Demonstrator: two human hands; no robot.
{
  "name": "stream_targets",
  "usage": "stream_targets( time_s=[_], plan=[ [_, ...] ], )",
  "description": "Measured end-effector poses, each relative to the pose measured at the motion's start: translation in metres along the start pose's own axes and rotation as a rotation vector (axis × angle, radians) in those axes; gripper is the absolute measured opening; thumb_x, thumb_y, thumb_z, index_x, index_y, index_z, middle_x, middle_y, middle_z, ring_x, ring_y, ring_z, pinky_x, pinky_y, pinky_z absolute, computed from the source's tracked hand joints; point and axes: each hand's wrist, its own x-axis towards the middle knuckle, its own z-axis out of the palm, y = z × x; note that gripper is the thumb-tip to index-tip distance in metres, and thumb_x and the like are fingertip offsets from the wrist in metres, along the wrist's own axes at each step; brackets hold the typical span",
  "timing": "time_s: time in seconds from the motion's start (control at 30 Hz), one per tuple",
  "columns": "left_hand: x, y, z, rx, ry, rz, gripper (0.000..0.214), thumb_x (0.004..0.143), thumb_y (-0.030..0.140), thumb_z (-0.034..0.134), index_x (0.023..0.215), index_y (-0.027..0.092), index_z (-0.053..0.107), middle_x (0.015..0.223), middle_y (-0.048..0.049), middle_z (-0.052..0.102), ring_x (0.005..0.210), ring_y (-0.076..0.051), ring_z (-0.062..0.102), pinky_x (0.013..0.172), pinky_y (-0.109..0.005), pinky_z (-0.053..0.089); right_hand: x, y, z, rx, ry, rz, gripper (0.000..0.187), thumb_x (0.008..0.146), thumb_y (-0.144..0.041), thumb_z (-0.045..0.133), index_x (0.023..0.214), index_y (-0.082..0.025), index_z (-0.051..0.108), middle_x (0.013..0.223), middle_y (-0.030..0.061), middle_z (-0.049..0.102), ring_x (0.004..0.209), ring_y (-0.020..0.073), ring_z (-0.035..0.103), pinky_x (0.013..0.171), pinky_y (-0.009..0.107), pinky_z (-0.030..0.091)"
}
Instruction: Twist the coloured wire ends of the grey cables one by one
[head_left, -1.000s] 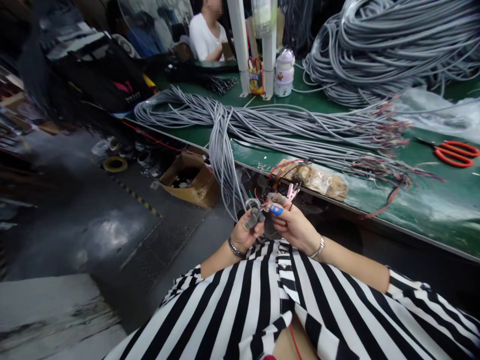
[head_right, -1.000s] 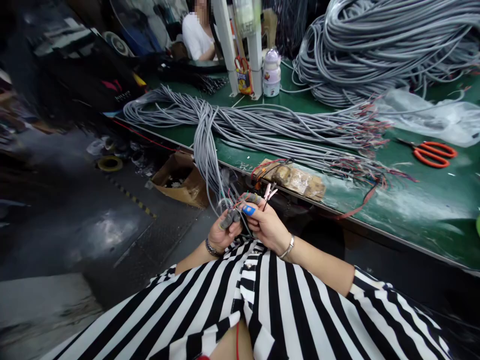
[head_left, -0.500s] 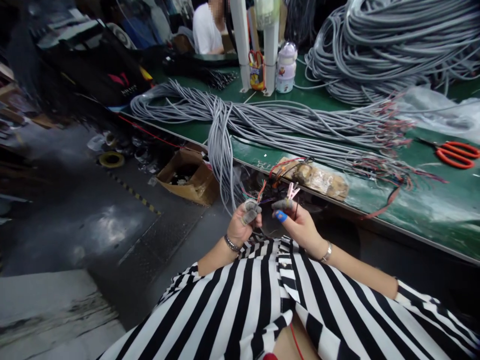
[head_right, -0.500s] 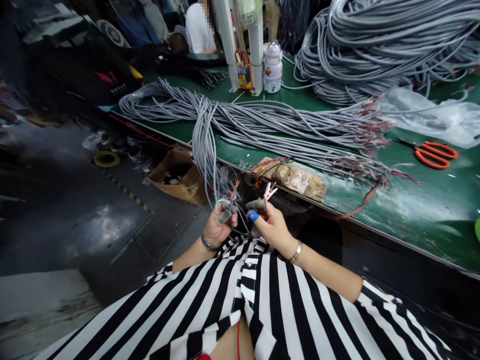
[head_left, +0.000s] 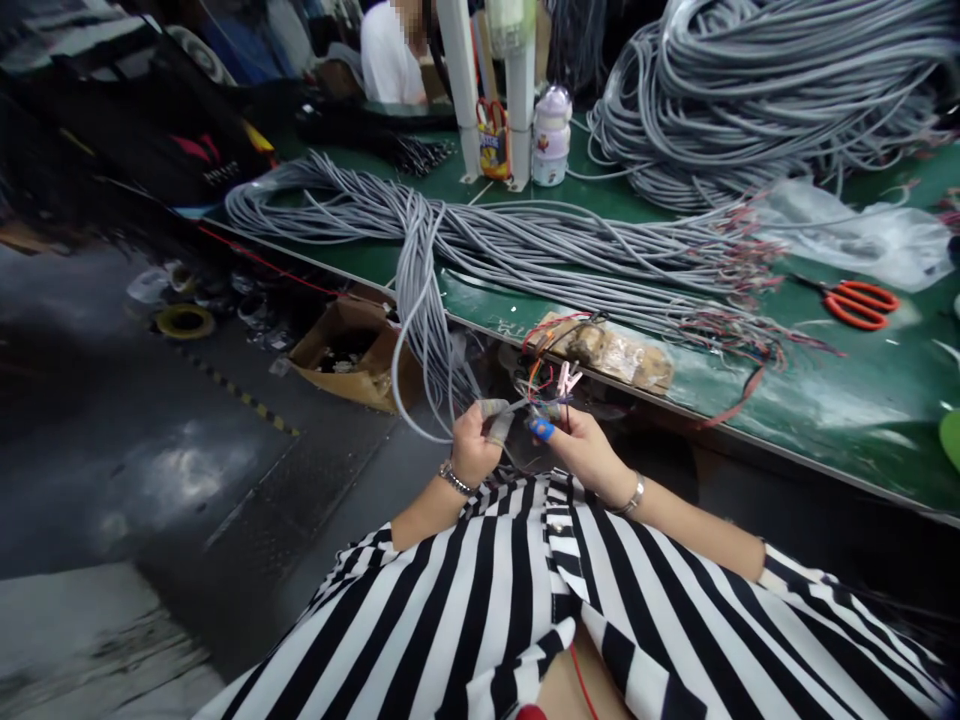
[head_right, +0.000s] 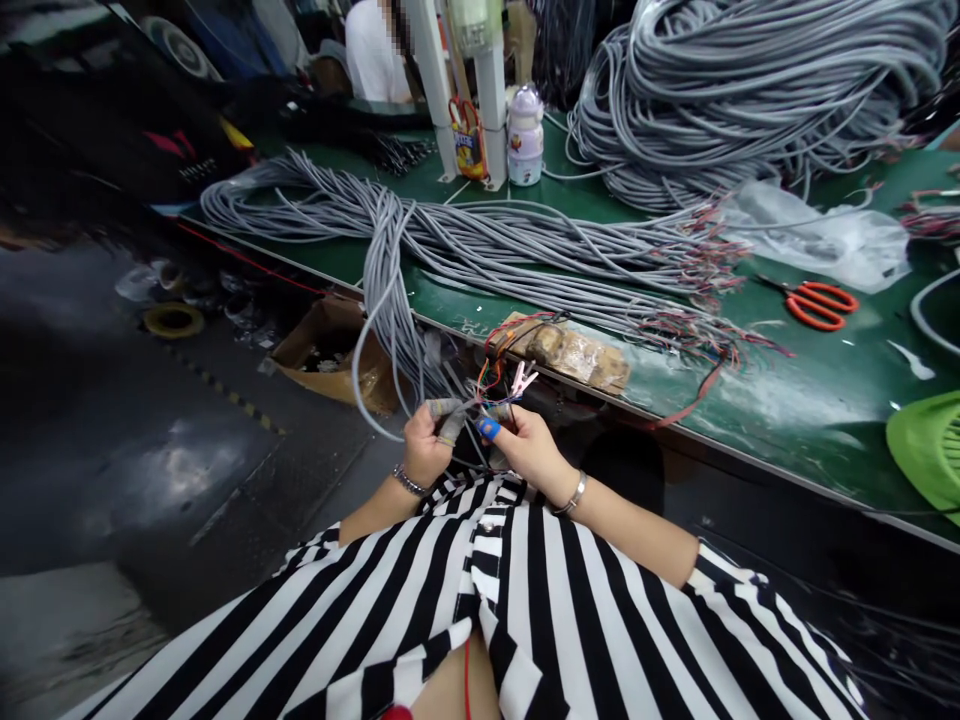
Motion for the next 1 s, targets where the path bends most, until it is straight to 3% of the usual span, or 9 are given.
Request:
stream_targets(
  time_s=[0.13,0.27,0.43,0.57,0.7,0.77,0.9,1.0],
  plan=[
    [-0.001,0.01,0.01,-0.304,-0.045,-0.248,0.027,0.074,0.04,0.072,0.085,0.018,0.061,0.052,0.0057,0.051,0.042,-0.005,0.039,0.039,-0.017,0.028,0.001,0.003,-0.003,-0.165,-0.049,-0.145,0.031,0.083,-0.048,0.062,0.076,-0.018,0.062,0.066,0.0004,0.06,0.06,0.0133,0.051,0.061,0.027,0.045],
    [-0.002,0.021,0.014,-0.616,-0.172,-0.457,0.03,0.07,0.037,0.074,0.078,0.018,0.053,0.046,0.0098,0.041,0.035,-0.002,0.028,0.037,-0.016,0.019,0.001,0.001,-0.009,-0.519,-0.09,-0.383,0.022,0.089,-0.031,0.054,0.072,-0.019,0.061,0.067,0.0022,0.058,0.063,0.0147,0.051,0.062,0.027,0.042],
    [-0.004,0.018,0.017,-0.607,-0.216,-0.488,0.034,0.071,0.042,0.074,0.081,0.018,0.052,0.054,0.0063,0.052,0.04,-0.005,0.041,0.038,-0.017,0.026,-0.003,0.0,-0.015,-0.81,-0.125,-0.577,0.014,0.086,-0.016,0.049,0.079,-0.018,0.061,0.076,0.0058,0.06,0.067,0.0154,0.053,0.062,0.026,0.04],
    [-0.002,0.014,0.02,-0.565,-0.195,-0.44,0.032,0.072,0.039,0.074,0.079,0.017,0.052,0.055,0.0064,0.053,0.039,-0.003,0.037,0.039,-0.017,0.023,-0.007,0.002,-0.015,-0.987,-0.166,-0.638,0.015,0.087,-0.019,0.049,0.08,-0.017,0.062,0.075,0.0062,0.06,0.065,0.0146,0.051,0.061,0.026,0.038],
    [0.005,0.021,0.014,-0.791,-0.278,-0.506,0.02,0.079,0.029,0.066,0.074,0.017,0.05,0.047,0.0091,0.037,0.034,-0.002,0.023,0.04,-0.018,0.019,-0.008,0.001,-0.012,-0.926,-0.286,-0.734,0.023,0.093,-0.027,0.047,0.079,-0.018,0.063,0.072,0.0056,0.06,0.063,0.0143,0.053,0.058,0.025,0.039],
    [0.007,0.025,0.008,-0.905,-0.329,-0.578,0.021,0.084,0.03,0.058,0.07,0.016,0.051,0.045,0.0093,0.027,0.033,-0.002,0.015,0.039,-0.019,0.016,-0.008,-0.003,-0.011,-0.826,-0.287,-0.757,0.023,0.094,-0.03,0.046,0.086,-0.018,0.064,0.073,0.0059,0.063,0.064,0.0149,0.057,0.059,0.025,0.043],
    [0.006,0.028,-0.001,-1.049,-0.333,-0.632,0.022,0.086,0.02,0.05,0.065,0.014,0.049,0.046,0.0095,0.019,0.034,-0.002,0.008,0.038,-0.018,0.014,-0.005,-0.019,-0.011,-0.596,-0.088,-0.716,0.018,0.092,-0.026,0.052,0.104,-0.02,0.064,0.085,0.0063,0.071,0.073,0.016,0.066,0.067,0.026,0.051],
    [0.002,0.025,-0.004,-1.104,-0.323,-0.656,0.023,0.085,0.014,0.047,0.063,0.014,0.048,0.047,0.0098,0.018,0.033,-0.002,0.007,0.038,-0.018,0.016,0.001,-0.027,-0.009,-0.474,0.027,-0.635,0.017,0.09,-0.026,0.057,0.104,-0.021,0.064,0.088,0.0054,0.072,0.074,0.0161,0.067,0.068,0.027,0.053]
  ],
)
